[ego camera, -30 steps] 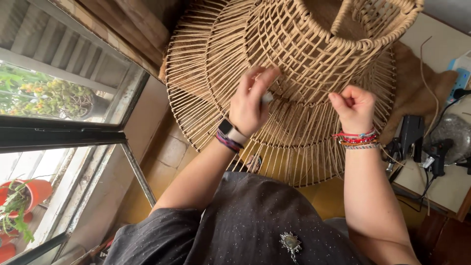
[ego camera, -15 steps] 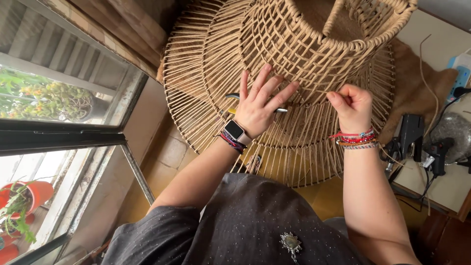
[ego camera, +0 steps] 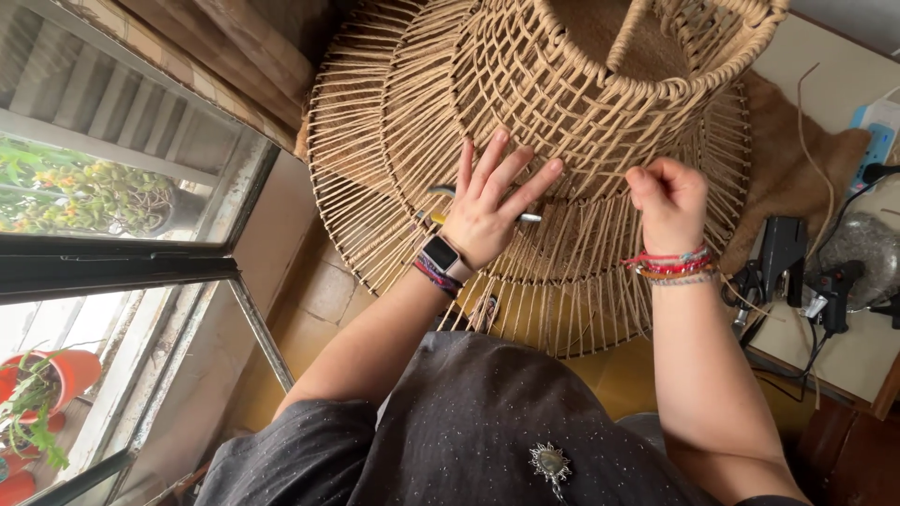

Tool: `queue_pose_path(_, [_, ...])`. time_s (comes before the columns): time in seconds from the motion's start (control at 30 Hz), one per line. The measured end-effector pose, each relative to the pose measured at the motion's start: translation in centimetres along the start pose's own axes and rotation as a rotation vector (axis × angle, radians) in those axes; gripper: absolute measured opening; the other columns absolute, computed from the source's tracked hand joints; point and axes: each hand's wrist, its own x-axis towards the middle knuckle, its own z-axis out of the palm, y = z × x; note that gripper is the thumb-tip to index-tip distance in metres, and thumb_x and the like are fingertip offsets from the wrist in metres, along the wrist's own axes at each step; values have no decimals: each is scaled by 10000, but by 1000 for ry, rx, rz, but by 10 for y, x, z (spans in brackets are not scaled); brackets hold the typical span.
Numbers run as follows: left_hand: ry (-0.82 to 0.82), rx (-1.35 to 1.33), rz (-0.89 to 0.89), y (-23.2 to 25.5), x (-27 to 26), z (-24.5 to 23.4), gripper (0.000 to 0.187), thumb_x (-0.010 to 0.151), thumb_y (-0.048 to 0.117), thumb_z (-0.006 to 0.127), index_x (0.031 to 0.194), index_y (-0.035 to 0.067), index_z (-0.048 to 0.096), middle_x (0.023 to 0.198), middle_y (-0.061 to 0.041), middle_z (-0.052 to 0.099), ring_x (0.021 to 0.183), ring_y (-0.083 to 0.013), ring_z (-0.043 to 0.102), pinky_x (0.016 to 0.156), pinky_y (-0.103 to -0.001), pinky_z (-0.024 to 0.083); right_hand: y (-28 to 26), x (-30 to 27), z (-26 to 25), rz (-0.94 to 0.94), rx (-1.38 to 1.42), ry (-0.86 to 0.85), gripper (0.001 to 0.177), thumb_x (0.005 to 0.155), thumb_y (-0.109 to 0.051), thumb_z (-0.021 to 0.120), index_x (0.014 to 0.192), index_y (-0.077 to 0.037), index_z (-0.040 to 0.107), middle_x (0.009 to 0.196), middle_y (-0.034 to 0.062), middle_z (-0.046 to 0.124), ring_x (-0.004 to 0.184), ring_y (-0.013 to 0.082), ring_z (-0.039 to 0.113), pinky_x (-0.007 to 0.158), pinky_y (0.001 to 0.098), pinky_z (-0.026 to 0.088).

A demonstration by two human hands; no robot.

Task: Weaving and trimming wicker strands on a lampshade using wire cutters and a weaving tool

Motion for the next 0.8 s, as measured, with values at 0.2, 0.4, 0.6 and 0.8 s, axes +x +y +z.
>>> queue_pose_path(0.2, [-40, -338, -450, 36, -31, -34, 894, 710, -226, 407, 1546, 87, 406, 1500, -180, 391, 1434, -337, 404, 1244, -493, 444, -156, 2, 4, -483, -843, 19, 319, 1155, -244, 549, 1109, 56, 648, 1077, 192, 610, 904, 319, 555, 795, 428, 453])
queue_pose_path(0.4, [-108, -625, -816, 54, -31, -47, 830, 732, -202, 385, 1524, 50, 389, 1444, -192, 427, 1404, -364, 451, 1256, -473, 355, -205, 67, 22, -800, -996, -127, 676, 1166, -452, 410, 1309, 112, 754, 1303, 250, 716, 1281, 446, 638, 1236, 569, 246])
queue_pose_path(0.6, [-114, -567, -685, 52, -20, -34, 913, 727, -158, 402, 1601, 71, 266, 1511, -241, 371, 1450, -430, 407, 1249, -478, 341, -186, 111, 15, -727, -793, -118, 408, 1111, -15, 846, 726, -67, 722, 652, 84, 515, 682, 270, 503, 797, 463, 364])
queue_pose_path(0.8, [-150, -613, -650, 25, 2, -32, 905, 744, -251, 377, 1582, 85, 320, 1555, -243, 410, 1382, -356, 551, 1179, -417, 512, -110, 145, -141, -256, -1328, -54, 308, 902, -35, 870, 1176, 7, 736, 1073, 144, 736, 906, 301, 699, 826, 430, 549])
